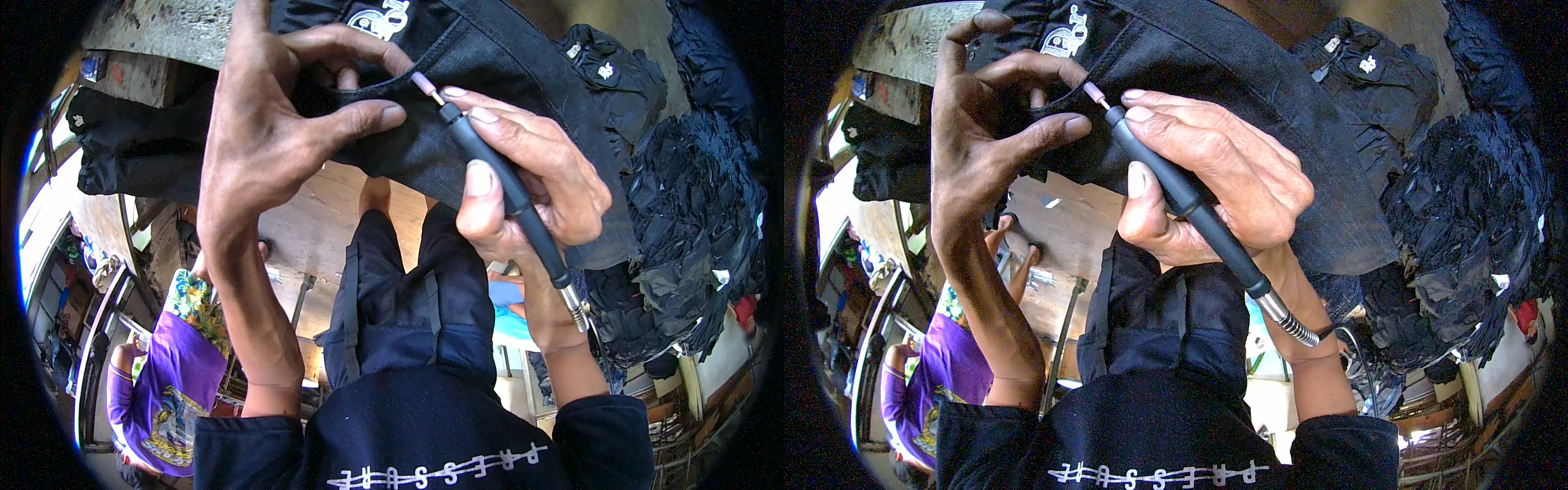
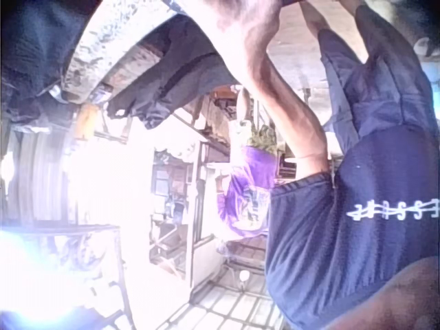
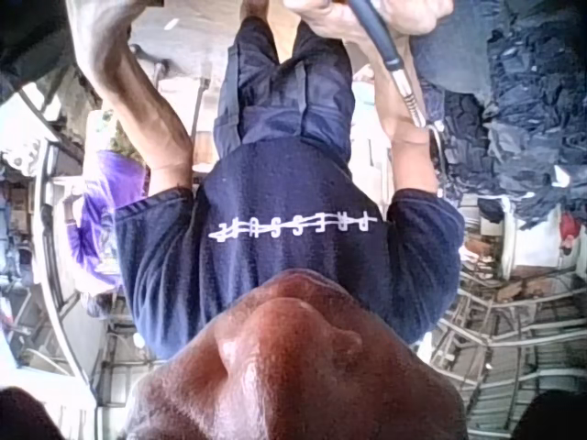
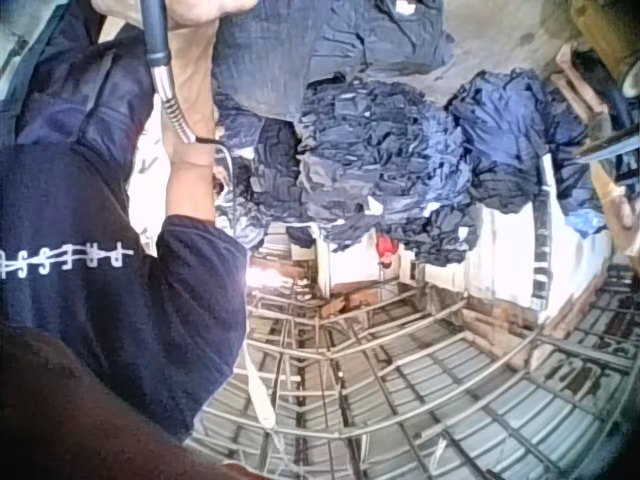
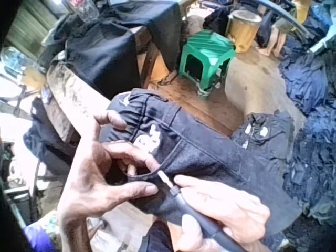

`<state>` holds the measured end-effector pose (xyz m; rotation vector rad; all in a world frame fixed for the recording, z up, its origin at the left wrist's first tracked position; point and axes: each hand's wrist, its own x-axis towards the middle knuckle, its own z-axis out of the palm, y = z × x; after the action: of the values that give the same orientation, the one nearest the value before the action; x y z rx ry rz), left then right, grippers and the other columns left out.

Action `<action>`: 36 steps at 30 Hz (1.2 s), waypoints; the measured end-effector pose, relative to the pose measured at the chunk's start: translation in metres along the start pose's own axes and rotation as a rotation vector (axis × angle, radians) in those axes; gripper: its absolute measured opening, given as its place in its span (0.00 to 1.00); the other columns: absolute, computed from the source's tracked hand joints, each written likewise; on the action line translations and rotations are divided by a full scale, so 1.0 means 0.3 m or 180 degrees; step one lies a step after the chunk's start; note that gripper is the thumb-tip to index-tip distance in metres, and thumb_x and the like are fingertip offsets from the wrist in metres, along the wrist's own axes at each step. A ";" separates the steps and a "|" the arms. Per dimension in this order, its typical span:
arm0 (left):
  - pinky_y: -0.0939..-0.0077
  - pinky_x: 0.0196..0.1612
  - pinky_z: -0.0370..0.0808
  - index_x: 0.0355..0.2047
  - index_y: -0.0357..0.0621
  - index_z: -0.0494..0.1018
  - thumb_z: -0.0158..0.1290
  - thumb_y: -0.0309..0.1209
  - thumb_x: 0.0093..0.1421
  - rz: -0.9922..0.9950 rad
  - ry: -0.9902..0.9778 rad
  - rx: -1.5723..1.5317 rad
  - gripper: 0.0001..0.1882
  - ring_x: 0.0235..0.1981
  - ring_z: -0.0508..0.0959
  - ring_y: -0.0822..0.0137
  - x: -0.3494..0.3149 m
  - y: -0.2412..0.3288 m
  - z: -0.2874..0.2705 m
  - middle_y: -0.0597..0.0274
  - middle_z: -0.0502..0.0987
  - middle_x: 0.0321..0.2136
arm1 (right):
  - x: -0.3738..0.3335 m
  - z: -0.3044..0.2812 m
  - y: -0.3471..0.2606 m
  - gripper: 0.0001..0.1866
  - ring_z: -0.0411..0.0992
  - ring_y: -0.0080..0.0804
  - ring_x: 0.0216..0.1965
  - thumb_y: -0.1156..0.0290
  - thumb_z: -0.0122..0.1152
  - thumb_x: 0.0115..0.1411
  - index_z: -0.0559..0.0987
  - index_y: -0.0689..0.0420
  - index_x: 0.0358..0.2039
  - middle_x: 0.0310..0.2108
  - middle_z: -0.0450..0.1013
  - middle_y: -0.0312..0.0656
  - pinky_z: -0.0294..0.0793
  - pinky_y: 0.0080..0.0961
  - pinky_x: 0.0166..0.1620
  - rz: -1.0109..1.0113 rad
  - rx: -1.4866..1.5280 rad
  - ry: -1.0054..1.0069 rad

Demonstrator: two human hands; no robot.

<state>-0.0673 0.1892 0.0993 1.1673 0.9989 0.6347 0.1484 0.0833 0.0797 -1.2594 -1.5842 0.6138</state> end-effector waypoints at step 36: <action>0.78 0.45 0.72 0.63 0.42 0.54 0.79 0.23 0.50 0.0465 -0.0212 0.1058 0.50 0.40 0.78 0.70 0.004 -0.016 -0.011 0.48 0.88 0.51 | 0.008 0.003 0.009 0.15 0.87 0.44 0.44 0.74 0.67 0.64 0.82 0.72 0.47 0.42 0.84 0.60 0.88 0.32 0.49 0.0350 -0.0091 0.0509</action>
<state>-0.0700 0.1904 0.0942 1.5553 0.9923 0.5531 0.1488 0.0865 0.0779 -1.3891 -1.4036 0.5465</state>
